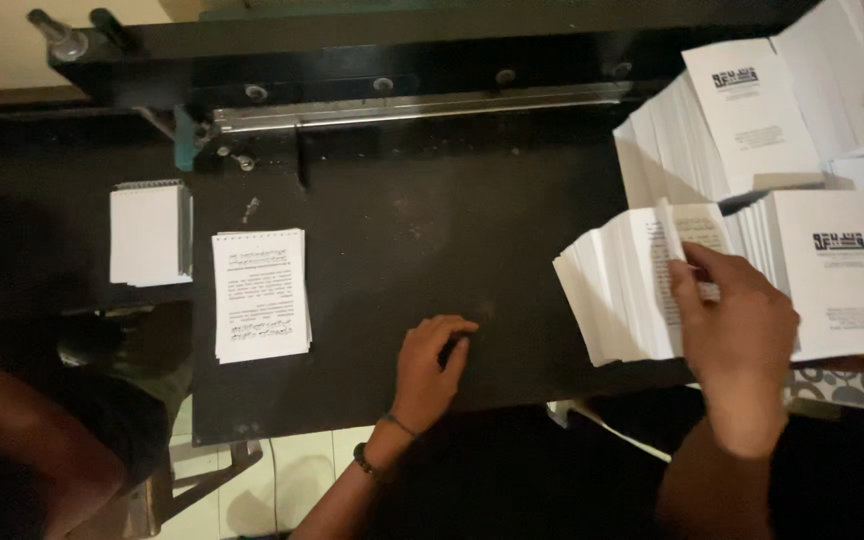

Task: The person takes stacks of printed paper sheets and places them into a manual binding machine. They press down on the machine's lever to bind the sheets, then remove the finished booklet and place it on a growing stack. This process is repeated continuously.

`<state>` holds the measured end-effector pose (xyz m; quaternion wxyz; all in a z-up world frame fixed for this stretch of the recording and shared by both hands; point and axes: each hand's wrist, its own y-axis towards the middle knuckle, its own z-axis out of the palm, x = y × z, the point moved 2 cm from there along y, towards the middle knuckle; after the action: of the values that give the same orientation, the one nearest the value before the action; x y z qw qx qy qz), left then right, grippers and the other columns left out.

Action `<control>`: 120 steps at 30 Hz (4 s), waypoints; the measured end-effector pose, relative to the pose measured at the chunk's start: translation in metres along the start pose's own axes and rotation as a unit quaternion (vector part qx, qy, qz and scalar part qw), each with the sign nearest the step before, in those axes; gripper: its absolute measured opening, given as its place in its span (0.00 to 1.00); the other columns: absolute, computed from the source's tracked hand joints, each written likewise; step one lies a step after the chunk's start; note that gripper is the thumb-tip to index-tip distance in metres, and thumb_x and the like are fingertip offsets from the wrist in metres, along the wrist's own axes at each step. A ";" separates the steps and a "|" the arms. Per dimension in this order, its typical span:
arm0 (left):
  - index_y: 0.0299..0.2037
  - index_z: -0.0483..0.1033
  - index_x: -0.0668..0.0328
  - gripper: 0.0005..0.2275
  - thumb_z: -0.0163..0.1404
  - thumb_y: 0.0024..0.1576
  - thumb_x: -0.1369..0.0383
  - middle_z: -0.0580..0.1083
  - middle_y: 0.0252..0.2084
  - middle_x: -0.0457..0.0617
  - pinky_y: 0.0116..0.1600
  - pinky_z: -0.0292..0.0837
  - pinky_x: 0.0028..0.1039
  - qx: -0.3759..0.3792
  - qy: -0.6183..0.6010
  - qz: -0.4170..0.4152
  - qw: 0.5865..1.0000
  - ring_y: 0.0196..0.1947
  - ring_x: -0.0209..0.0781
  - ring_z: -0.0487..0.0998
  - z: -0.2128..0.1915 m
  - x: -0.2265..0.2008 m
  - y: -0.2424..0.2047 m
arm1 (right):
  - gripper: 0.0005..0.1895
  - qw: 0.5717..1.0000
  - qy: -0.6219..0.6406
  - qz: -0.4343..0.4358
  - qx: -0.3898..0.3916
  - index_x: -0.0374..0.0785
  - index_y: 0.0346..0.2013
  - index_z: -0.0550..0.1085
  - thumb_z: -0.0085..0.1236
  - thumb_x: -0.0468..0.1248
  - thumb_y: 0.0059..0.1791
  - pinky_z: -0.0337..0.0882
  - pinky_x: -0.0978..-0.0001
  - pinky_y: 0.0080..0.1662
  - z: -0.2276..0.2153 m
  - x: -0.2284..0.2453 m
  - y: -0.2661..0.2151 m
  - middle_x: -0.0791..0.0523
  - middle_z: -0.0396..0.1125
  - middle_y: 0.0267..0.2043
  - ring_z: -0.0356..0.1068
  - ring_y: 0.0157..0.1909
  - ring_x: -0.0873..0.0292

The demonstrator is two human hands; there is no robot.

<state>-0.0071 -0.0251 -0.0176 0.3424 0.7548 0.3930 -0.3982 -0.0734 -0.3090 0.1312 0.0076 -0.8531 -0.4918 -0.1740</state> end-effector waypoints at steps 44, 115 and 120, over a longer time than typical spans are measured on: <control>0.46 0.81 0.55 0.07 0.49 0.62 0.70 0.79 0.47 0.45 0.57 0.74 0.25 0.017 -0.220 -0.128 0.967 0.48 0.35 0.79 -0.020 -0.017 0.006 | 0.14 0.977 -0.146 -0.080 -0.131 0.41 0.61 0.85 0.56 0.38 0.65 0.71 0.51 0.41 -0.008 -0.045 0.003 0.47 0.76 0.37 0.75 0.37 0.41; 0.40 0.64 0.62 0.07 0.45 0.62 0.84 0.67 0.39 0.50 0.53 0.68 0.41 0.121 -0.293 0.056 0.947 0.45 0.47 0.74 0.016 -0.024 0.064 | 0.15 0.815 0.578 0.012 -0.038 0.37 0.34 0.62 0.62 0.24 0.45 0.67 0.58 0.48 0.172 0.047 -0.059 0.49 0.66 0.37 0.71 0.45 0.51; 0.42 0.64 0.63 0.08 0.44 0.63 0.85 0.67 0.39 0.50 0.56 0.68 0.41 0.110 -0.287 0.072 0.949 0.45 0.48 0.73 0.022 -0.013 0.067 | 0.16 0.816 0.576 0.031 -0.026 0.40 0.35 0.61 0.61 0.25 0.48 0.66 0.61 0.50 0.192 0.036 -0.057 0.51 0.67 0.38 0.70 0.46 0.54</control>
<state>0.0386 -0.0785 -0.0027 0.3835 0.6679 0.1767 -0.6129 -0.0493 -0.2140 -0.0471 0.2728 -0.6115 -0.3667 -0.6459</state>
